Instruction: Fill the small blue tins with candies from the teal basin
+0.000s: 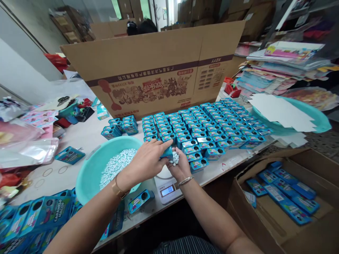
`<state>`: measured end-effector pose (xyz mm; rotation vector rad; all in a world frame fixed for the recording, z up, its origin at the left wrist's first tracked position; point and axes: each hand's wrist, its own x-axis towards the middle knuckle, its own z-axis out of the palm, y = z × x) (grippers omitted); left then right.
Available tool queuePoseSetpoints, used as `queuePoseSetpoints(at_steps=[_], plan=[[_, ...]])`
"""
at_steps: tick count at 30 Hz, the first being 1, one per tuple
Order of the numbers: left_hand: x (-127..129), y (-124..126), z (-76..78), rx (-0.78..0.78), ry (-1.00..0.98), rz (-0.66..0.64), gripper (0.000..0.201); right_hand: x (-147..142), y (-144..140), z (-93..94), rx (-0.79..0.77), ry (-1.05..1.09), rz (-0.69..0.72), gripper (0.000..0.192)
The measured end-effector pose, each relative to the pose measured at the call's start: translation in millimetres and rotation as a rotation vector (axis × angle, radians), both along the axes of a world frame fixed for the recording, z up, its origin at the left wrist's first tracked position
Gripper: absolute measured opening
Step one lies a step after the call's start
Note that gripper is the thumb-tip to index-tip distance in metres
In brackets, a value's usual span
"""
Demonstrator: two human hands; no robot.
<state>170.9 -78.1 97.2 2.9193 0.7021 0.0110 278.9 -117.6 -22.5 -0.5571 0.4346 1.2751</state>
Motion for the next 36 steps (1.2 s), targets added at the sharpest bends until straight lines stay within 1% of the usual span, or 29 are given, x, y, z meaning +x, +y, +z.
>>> queuePoseSetpoints(at_steps=[2,4,7,9,12,14,17,20,22,23,24,26,29,31,33,36], plan=[[-4,3,-1.5,-0.051,-0.069,0.028,0.054,4,-1,1.6,-0.019,-0.021,-0.011,0.017],[-8,7,-5.6,-0.125,-0.135,0.072,0.065,8,-2,2.1,-0.055,-0.028,-0.016,0.016],[-12,11,-16.3,-0.257,-0.22,0.138,0.08,18,-6,1.3,-0.044,-0.057,-0.035,0.015],[-15,14,-25.7,-0.326,-0.27,0.157,0.081,25,-9,1.9,-0.017,-0.065,-0.05,0.017],[-16,18,-42.4,-0.37,-0.322,0.169,0.077,34,-16,7.3,-0.024,-0.035,-0.07,0.021],[-15,21,-55.8,-0.384,-0.326,0.201,0.075,38,-19,12.9,-0.043,-0.033,-0.086,0.023],[-10,25,-79.5,-0.384,-0.316,0.271,0.073,43,-24,20.1,-0.072,-0.055,-0.101,0.025],[-4,28,-103.1,-0.37,-0.318,0.3,0.072,47,-27,23.2,-0.076,-0.084,-0.113,0.026],[-2,28,-113.5,-0.372,-0.302,0.296,0.071,49,-28,23.7,-0.08,-0.095,-0.116,0.027],[-2,28,-115.9,-0.378,-0.289,0.292,0.071,50,-29,23.9,-0.085,-0.097,-0.117,0.027],[-2,28,-116.2,-0.387,-0.272,0.287,0.073,51,-29,24.2,-0.087,-0.097,-0.118,0.028],[-4,28,-110.5,-0.407,-0.251,0.277,0.084,54,-30,24.9,-0.081,-0.102,-0.124,0.028],[-10,30,-91.3,-0.404,-0.303,0.249,0.101,57,-29,26.0,-0.082,-0.125,-0.148,0.028],[-16,31,-77.3,-0.38,-0.366,0.229,0.1,60,-28,26.3,-0.1,-0.145,-0.17,0.027],[-21,32,-66.9,-0.359,-0.405,0.216,0.095,62,-28,26.2,-0.104,-0.161,-0.183,0.027],[-26,31,-60.6,-0.351,-0.426,0.213,0.09,63,-28,25.9,-0.094,-0.169,-0.19,0.026]])
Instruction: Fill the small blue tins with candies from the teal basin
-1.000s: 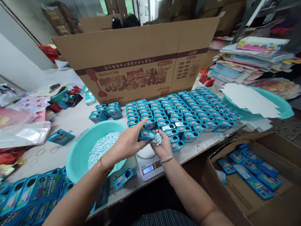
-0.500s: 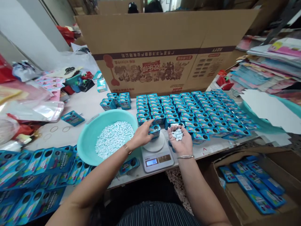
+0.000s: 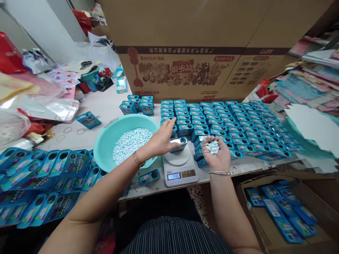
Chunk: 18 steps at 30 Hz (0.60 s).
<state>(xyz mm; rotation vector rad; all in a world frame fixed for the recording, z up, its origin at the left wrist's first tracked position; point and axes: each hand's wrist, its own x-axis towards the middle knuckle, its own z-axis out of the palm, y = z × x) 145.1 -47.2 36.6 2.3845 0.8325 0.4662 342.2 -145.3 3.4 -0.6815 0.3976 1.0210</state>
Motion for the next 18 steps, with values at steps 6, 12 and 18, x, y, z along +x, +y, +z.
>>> queuePoseSetpoints(at_steps=[6,12,18], plan=[[-4,-4,-4.3,-0.037,0.036,-0.002,0.087,0,-1,0.2,0.0,-0.004,-0.003,0.026],[-1,-5,-7.9,-0.025,0.066,-0.004,0.086,0,0,-0.1,0.008,-0.015,-0.004,0.026],[4,-7,-15.8,-0.029,0.125,-0.039,0.087,-2,2,-1.0,-0.005,-0.005,-0.005,0.024]])
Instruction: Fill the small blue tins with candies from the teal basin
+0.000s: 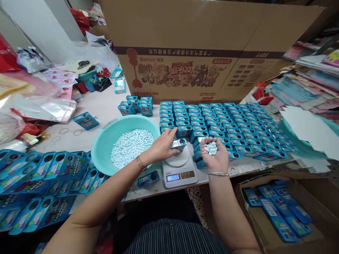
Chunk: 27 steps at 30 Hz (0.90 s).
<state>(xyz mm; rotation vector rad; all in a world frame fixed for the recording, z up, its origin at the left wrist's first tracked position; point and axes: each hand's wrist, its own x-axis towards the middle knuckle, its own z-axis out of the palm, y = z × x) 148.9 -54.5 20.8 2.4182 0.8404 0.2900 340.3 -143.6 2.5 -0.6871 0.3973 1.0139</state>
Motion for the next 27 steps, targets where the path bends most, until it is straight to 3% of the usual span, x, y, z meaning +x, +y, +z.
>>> queuePoseSetpoints(at_steps=[8,13,17,20,23,25,27], plan=[[9,-2,-9.7,0.059,0.13,0.012,0.087,-1,0,1.1,-0.001,0.005,0.005,0.025],[19,-4,-27.6,0.075,0.282,0.08,0.05,-13,3,2.0,-0.009,0.006,0.045,0.027],[17,-5,-30.6,0.067,0.141,0.13,0.035,-21,3,-0.9,-0.001,0.015,0.064,0.027],[10,-6,-5.7,0.091,-0.044,0.131,0.037,-26,4,-4.3,0.0,0.028,0.061,0.026],[8,-12,37.9,0.165,-0.16,0.125,0.04,-31,6,-7.9,0.026,0.049,0.086,0.024],[12,-17,62.9,0.259,-0.132,0.078,0.042,-36,9,-10.1,0.046,0.07,0.094,0.024],[20,-23,75.1,0.354,0.029,-0.032,0.036,-40,13,-12.1,0.046,0.094,0.092,0.025]])
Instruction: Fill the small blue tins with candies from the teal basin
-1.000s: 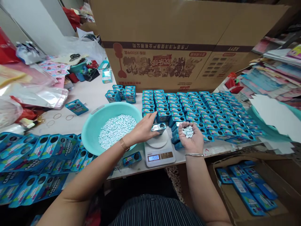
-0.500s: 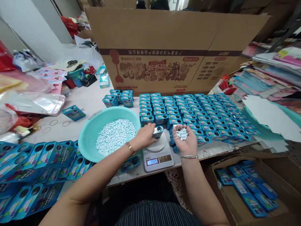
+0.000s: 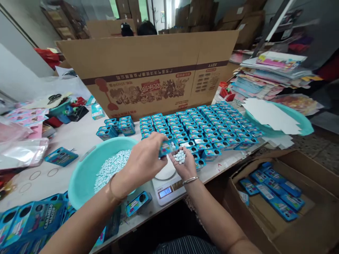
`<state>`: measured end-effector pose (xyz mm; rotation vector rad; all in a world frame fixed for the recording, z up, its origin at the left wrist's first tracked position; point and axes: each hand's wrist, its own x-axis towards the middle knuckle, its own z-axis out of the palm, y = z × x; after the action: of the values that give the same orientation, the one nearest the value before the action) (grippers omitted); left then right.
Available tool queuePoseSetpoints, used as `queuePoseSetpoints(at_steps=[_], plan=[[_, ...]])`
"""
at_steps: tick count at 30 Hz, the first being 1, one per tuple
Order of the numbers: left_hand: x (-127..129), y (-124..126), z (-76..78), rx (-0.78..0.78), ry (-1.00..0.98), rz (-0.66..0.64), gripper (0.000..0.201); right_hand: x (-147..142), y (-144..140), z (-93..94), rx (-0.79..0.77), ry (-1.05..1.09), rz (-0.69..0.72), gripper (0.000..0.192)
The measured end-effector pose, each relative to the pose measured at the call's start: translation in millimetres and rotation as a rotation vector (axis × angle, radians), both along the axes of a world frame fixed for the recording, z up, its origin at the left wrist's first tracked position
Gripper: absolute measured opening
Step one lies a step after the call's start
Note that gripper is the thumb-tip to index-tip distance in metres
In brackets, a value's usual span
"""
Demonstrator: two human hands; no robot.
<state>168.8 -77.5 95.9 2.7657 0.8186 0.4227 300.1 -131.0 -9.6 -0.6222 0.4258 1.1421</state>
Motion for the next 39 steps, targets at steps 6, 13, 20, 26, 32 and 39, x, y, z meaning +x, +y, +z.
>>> queuePoseSetpoints(at_steps=[6,13,20,26,32,39], plan=[[20,-3,-4.9,0.07,0.364,-0.116,0.023,-8,6,-3.9,0.015,0.054,0.023,0.027],[12,9,6.0,0.006,0.217,-0.038,0.039,-1,4,-4.6,-0.007,0.015,-0.011,0.02],[-1,19,-53.4,-0.286,0.084,0.209,0.035,27,-11,-2.5,0.056,0.035,-0.003,0.019],[-1,19,-97.2,-0.26,0.13,0.259,0.035,39,-18,1.1,0.115,0.035,-0.01,0.024],[-14,16,-76.9,-0.228,-0.088,0.15,0.108,44,-19,-3.2,0.129,-0.027,0.01,0.018],[-35,18,-56.8,-0.197,-0.212,0.137,0.096,40,-18,5.3,0.169,-0.031,0.051,0.026]])
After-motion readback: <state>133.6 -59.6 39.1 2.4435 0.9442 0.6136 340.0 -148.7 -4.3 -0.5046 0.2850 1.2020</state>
